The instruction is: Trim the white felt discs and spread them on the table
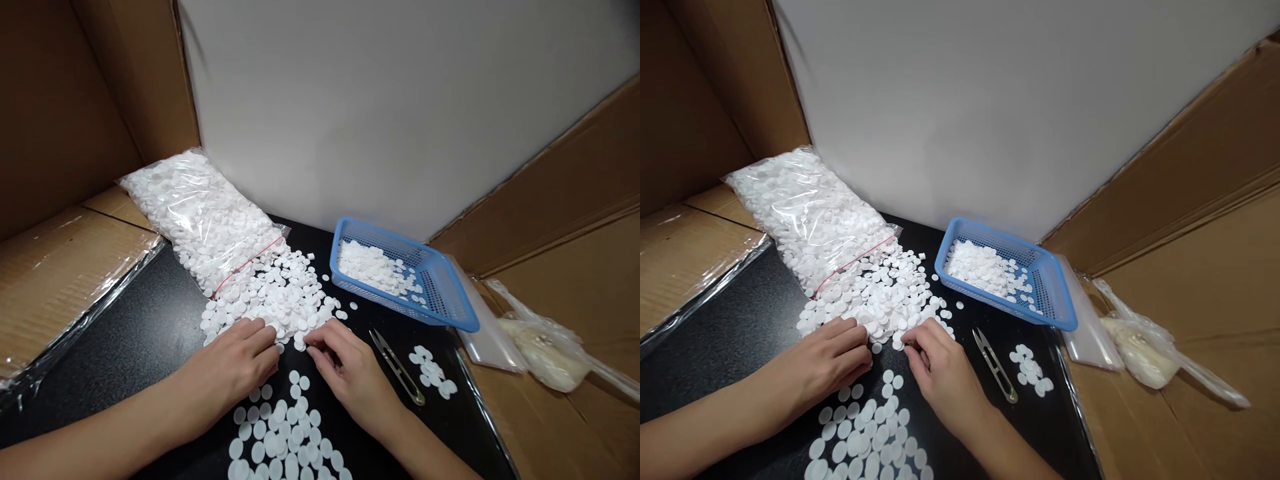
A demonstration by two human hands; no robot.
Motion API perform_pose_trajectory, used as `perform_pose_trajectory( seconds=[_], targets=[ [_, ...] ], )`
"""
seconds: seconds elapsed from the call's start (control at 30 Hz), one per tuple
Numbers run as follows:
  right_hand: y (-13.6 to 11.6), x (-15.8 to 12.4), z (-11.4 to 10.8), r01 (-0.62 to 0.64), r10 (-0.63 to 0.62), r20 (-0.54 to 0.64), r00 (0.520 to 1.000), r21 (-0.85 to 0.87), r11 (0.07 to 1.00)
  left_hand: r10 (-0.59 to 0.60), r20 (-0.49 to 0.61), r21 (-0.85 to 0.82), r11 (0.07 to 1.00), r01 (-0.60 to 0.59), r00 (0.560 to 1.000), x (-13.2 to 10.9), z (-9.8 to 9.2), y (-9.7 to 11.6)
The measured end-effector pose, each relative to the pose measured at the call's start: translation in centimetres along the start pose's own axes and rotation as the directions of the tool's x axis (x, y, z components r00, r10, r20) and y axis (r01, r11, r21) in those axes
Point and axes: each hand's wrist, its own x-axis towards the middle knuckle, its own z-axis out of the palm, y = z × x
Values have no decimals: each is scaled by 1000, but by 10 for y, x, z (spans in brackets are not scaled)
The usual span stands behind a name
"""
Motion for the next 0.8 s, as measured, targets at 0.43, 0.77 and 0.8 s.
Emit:
perform_pose_trajectory(
  seconds=[0.43,0.77,0.8],
  targets=[
    [-1,0,5,43,-41,20,999,-121,992,-302,116,-249,913,322,946,3,-5,-2],
    [-6,-4,14,152,-150,65,987,-22,988,-190,44,-155,968,195,981,5,-4,-4],
    [-6,-4,15,162,-161,68,985,-7,987,-190,50,-157,968,196,981,5,-5,-4]
  ],
)
